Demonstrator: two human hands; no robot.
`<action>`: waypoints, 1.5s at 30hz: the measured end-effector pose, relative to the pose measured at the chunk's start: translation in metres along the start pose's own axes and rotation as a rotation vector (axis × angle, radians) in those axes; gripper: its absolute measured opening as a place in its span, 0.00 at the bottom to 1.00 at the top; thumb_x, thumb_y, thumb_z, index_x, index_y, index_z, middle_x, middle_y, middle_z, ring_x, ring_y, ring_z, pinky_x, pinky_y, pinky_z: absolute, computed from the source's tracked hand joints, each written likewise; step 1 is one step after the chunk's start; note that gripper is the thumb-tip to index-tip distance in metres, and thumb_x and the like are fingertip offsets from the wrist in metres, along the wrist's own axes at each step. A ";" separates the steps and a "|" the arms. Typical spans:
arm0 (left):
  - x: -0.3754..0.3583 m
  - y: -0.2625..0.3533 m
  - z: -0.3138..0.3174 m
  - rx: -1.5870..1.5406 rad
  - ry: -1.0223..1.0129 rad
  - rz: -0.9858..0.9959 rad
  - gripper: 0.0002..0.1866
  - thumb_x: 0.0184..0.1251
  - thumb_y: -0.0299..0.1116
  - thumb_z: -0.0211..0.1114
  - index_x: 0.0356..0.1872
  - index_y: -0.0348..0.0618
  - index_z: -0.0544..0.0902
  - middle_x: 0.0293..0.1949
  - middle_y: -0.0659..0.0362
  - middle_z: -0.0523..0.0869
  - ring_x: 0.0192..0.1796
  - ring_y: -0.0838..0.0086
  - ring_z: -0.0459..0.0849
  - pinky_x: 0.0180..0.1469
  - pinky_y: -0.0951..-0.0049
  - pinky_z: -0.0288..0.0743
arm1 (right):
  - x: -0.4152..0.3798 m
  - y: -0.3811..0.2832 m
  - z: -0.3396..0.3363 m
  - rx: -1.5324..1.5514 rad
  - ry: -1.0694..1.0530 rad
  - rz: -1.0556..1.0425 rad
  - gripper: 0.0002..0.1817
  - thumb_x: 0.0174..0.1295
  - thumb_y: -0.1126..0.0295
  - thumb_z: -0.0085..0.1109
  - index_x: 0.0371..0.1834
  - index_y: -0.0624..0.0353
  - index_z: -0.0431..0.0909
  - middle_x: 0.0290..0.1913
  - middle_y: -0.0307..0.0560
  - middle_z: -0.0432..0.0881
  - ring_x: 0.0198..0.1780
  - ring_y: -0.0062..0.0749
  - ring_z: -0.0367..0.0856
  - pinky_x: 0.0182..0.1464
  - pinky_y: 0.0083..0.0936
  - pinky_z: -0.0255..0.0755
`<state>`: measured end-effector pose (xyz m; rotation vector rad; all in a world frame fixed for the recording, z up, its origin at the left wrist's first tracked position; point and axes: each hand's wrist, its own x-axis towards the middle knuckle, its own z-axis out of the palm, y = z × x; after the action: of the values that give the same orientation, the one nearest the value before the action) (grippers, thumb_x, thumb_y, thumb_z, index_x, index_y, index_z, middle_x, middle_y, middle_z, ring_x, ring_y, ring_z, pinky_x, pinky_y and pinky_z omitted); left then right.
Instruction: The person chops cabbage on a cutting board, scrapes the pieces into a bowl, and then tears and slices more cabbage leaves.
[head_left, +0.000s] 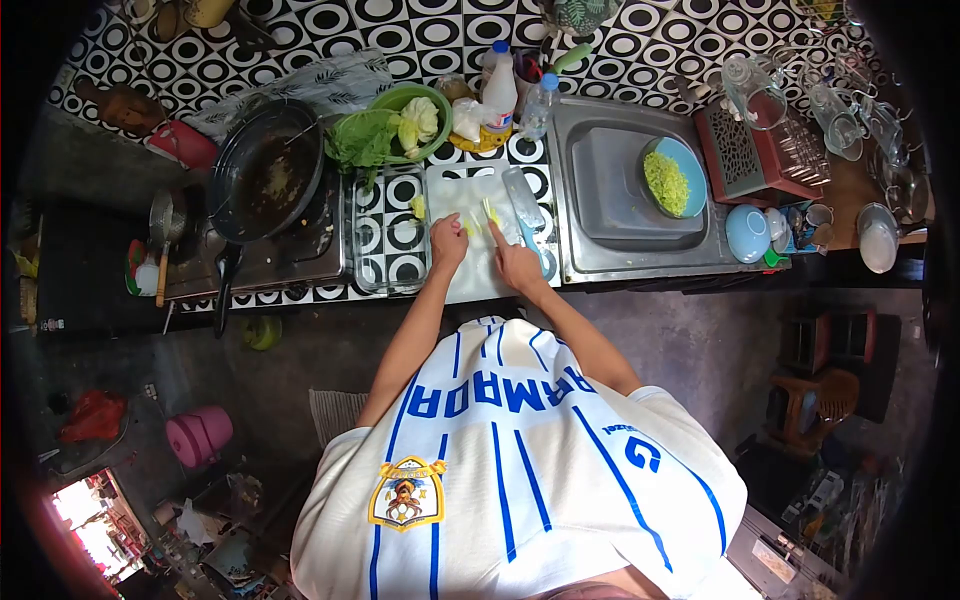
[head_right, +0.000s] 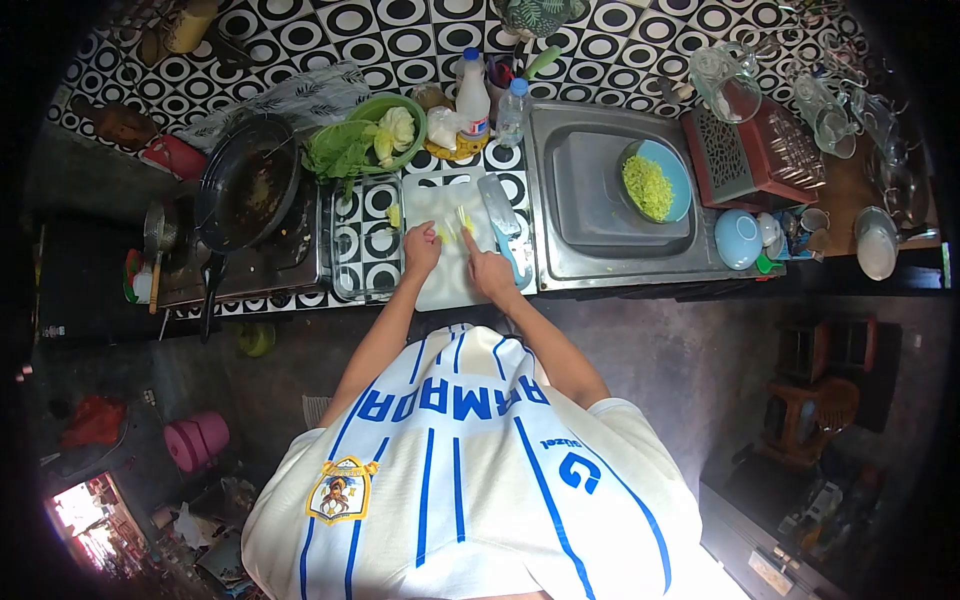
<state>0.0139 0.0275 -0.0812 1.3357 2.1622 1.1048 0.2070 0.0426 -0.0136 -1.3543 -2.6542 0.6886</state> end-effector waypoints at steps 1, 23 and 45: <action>-0.001 0.000 0.002 -0.008 0.002 -0.008 0.21 0.51 0.24 0.70 0.51 0.36 0.85 0.36 0.51 0.86 0.35 0.64 0.86 0.43 0.67 0.82 | -0.001 0.004 -0.001 -0.001 0.010 0.029 0.41 0.65 0.67 0.52 0.81 0.45 0.46 0.24 0.62 0.83 0.25 0.60 0.82 0.33 0.54 0.77; 0.008 0.023 0.018 -0.141 -0.040 -0.084 0.24 0.54 0.22 0.68 0.55 0.36 0.83 0.44 0.49 0.88 0.41 0.68 0.90 0.46 0.72 0.83 | 0.019 0.005 -0.001 -0.138 -0.087 -0.074 0.44 0.62 0.71 0.52 0.82 0.38 0.43 0.26 0.59 0.84 0.27 0.54 0.85 0.33 0.48 0.79; -0.022 0.037 0.000 -0.489 -0.108 -0.520 0.32 0.64 0.25 0.62 0.71 0.38 0.67 0.65 0.46 0.75 0.61 0.62 0.81 0.57 0.69 0.77 | 0.017 0.028 -0.034 -0.229 -0.154 -0.215 0.43 0.65 0.69 0.51 0.82 0.31 0.43 0.22 0.52 0.83 0.24 0.49 0.83 0.29 0.45 0.77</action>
<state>0.0457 0.0168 -0.0546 0.5618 1.8365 1.1950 0.2269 0.0823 0.0032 -1.0735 -3.0222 0.4952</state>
